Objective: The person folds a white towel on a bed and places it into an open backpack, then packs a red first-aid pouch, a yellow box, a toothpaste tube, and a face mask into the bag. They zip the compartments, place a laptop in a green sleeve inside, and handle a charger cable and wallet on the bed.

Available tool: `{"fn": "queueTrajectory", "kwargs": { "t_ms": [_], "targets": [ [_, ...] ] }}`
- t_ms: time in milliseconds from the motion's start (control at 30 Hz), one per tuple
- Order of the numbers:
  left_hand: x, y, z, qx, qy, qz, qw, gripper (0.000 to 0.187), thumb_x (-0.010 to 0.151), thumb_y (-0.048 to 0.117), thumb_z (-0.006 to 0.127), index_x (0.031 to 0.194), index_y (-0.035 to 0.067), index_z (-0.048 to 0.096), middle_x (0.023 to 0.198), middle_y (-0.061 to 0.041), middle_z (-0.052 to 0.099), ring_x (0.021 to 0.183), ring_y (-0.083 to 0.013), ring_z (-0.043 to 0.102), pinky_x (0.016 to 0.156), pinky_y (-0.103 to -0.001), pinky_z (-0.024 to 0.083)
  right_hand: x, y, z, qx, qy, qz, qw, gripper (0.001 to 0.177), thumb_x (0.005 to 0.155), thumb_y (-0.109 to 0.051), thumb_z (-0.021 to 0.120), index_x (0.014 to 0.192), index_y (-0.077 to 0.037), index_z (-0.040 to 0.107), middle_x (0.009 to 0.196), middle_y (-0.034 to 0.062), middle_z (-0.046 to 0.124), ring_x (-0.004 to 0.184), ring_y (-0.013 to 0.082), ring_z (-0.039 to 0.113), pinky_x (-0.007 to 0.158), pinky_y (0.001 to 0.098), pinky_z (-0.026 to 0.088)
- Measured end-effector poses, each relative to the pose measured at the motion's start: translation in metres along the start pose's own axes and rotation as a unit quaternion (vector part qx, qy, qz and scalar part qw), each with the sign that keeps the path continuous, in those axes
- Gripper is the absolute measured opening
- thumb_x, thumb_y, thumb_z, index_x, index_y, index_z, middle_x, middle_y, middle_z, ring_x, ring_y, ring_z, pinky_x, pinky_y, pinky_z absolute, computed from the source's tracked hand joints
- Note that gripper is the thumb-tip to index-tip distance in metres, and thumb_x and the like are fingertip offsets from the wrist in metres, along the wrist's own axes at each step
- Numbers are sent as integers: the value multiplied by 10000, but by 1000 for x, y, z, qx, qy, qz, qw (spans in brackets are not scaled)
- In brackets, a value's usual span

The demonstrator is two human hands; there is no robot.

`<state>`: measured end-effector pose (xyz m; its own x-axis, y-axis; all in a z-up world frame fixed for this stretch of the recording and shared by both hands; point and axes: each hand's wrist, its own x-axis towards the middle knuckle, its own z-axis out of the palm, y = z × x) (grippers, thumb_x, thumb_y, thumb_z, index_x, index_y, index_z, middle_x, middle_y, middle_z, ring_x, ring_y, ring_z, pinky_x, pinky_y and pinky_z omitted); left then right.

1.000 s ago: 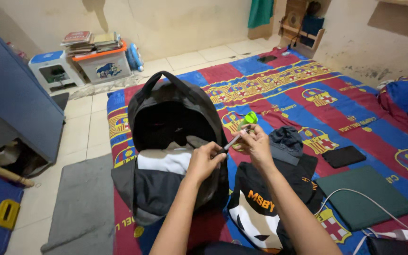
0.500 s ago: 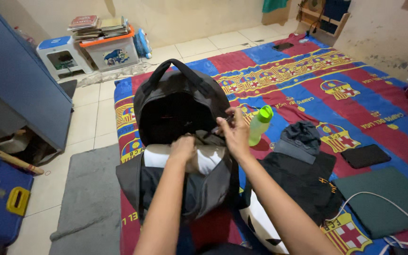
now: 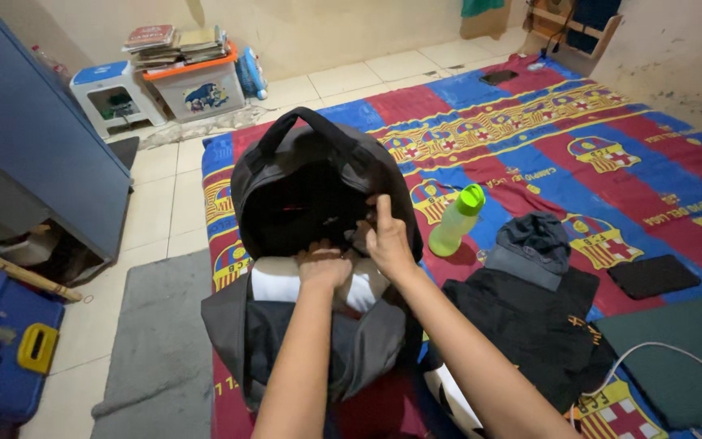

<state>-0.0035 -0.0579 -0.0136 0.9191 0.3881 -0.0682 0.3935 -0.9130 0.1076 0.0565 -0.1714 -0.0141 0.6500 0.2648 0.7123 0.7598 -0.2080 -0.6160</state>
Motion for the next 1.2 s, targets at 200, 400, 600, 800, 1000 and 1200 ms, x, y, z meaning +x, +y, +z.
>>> {"fn": "queueTrajectory", "kwargs": {
  "t_ms": [200, 400, 600, 800, 1000, 1200],
  "targets": [
    [-3, -10, -7, -45, -37, -8, 998, 534, 794, 505, 354, 1247, 252, 481, 1354, -20, 365, 1242, -228, 330, 1005, -422, 262, -2, 8, 17, -11, 16, -40, 999, 412, 768, -25, 620, 1123, -11, 411, 675, 193, 544, 592, 364, 576, 528, 394, 444],
    [1, -8, -3, -55, -16, -34, 998, 537, 768, 475, 397, 1231, 226, 502, 1358, -36, 354, 1246, -241, 312, 1015, -432, 234, 11, 2, 22, -44, 40, -75, 995, 331, 788, -26, 610, 1068, -17, 433, 725, 218, 575, 669, 389, 588, 531, 433, 432],
    [-1, -12, 2, -54, -18, -26, 998, 518, 814, 473, 358, 1223, 200, 521, 1355, -53, 367, 1246, -251, 319, 1015, -460, 237, 3, 3, 33, -36, -44, -44, 997, 205, 815, -63, 563, 1004, -65, 483, 754, 240, 583, 738, 413, 583, 570, 467, 440],
    [1, -15, 9, -65, -14, -18, 998, 517, 774, 472, 411, 1183, 188, 549, 1343, -42, 375, 1228, -246, 334, 1007, -450, 248, 10, 12, 36, -17, -101, -25, 994, 266, 775, -51, 568, 1033, -60, 504, 800, 220, 606, 766, 403, 592, 605, 446, 469],
    [7, -21, 14, -88, 25, 3, 996, 536, 766, 475, 422, 1183, 161, 542, 1310, -63, 418, 1211, -258, 363, 996, -445, 274, 0, 8, 35, 39, -50, 16, 998, 225, 721, -38, 607, 943, -68, 595, 803, 152, 634, 725, 294, 641, 648, 359, 495],
    [4, -22, 23, -28, 54, 6, 998, 564, 775, 475, 465, 1174, 83, 534, 1295, -133, 425, 1227, -283, 360, 980, -443, 302, 7, 26, 52, -28, -126, -59, 990, 203, 654, -74, 663, 856, -71, 647, 840, 139, 620, 801, 305, 589, 699, 376, 473]
  ]
}}
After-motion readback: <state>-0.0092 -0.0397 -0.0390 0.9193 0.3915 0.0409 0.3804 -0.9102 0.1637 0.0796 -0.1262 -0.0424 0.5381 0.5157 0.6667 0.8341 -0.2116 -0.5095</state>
